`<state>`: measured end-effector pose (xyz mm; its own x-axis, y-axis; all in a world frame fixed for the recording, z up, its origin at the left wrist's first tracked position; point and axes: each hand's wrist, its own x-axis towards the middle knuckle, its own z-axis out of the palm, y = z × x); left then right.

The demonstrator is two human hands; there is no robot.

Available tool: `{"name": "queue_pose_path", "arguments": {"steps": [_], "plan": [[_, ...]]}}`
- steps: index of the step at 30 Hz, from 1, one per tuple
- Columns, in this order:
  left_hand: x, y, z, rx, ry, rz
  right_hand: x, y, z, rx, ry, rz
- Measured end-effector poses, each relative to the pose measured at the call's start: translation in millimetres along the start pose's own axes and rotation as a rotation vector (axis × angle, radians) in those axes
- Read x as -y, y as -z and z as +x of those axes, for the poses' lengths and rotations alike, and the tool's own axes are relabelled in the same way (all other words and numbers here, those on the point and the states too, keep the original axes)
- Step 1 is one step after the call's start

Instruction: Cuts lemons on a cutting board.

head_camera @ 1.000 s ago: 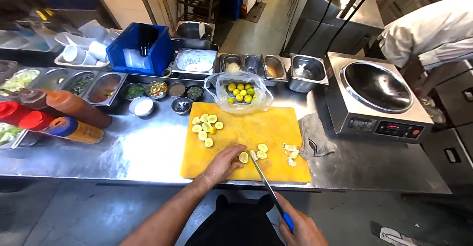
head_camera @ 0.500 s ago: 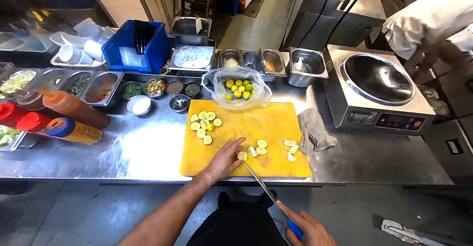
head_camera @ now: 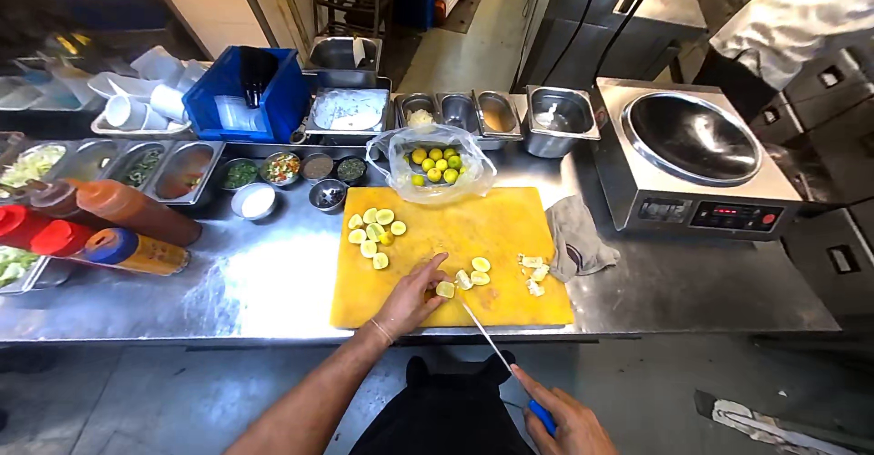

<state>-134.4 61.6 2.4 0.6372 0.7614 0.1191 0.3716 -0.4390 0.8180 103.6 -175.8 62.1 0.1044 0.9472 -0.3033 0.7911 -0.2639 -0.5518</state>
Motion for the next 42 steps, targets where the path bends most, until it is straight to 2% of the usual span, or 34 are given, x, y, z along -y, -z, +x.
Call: {"name": "queue_pose_path", "arguments": {"steps": [8,10,13,16,18,20,22,26,29,31,33,35,39,42], "plan": [[2.4,2.3,-5.0,-0.038,0.005,0.022,-0.2,-3.4,3.5,-0.004,0.0,0.048],[6.5,8.8,-17.4,-0.132,0.057,0.103,0.1,-2.6,3.7,0.001,0.024,0.104],[13.2,18.3,-37.2,-0.358,0.119,0.325,0.6,0.7,3.6,0.078,0.061,0.212],[0.6,18.5,-32.6,-0.448,0.003,0.415,2.2,-1.7,8.7,0.161,0.064,0.315],[-24.8,7.2,-8.9,-0.386,-0.003,0.355,-0.1,-6.4,17.5,0.201,0.081,0.366],[-51.7,-7.4,22.6,-0.191,0.129,0.362,-0.7,-9.1,28.1,0.243,0.09,0.405],[-74.2,-22.5,51.0,0.01,0.273,0.488,1.0,-9.1,36.1,0.285,0.066,0.43],[-83.3,-46.9,76.1,0.162,0.333,0.665,6.0,-5.6,43.8,0.302,0.025,0.464],[-82.1,-46.7,75.9,0.159,0.339,0.636,6.0,-6.9,44.4,0.292,0.001,0.477],[-81.8,-38.6,68.2,0.1,0.306,0.59,7.6,-5.6,41.9,0.267,-0.048,0.518],[-77.8,-24.1,56.5,0.061,0.259,0.489,7.4,-3.3,36.7,0.192,-0.106,0.54],[-58.5,-11.7,40.4,0.042,0.208,0.343,4.3,-1.1,29.6,0.096,-0.118,0.455],[-15.6,-0.2,15.8,0.036,0.083,0.235,-1.9,2.9,13.3,-0.05,0.04,0.225],[-7.5,5.0,13.4,0.058,0.026,0.231,-5.5,9.1,3.5,-0.035,0.094,0.114]]}}
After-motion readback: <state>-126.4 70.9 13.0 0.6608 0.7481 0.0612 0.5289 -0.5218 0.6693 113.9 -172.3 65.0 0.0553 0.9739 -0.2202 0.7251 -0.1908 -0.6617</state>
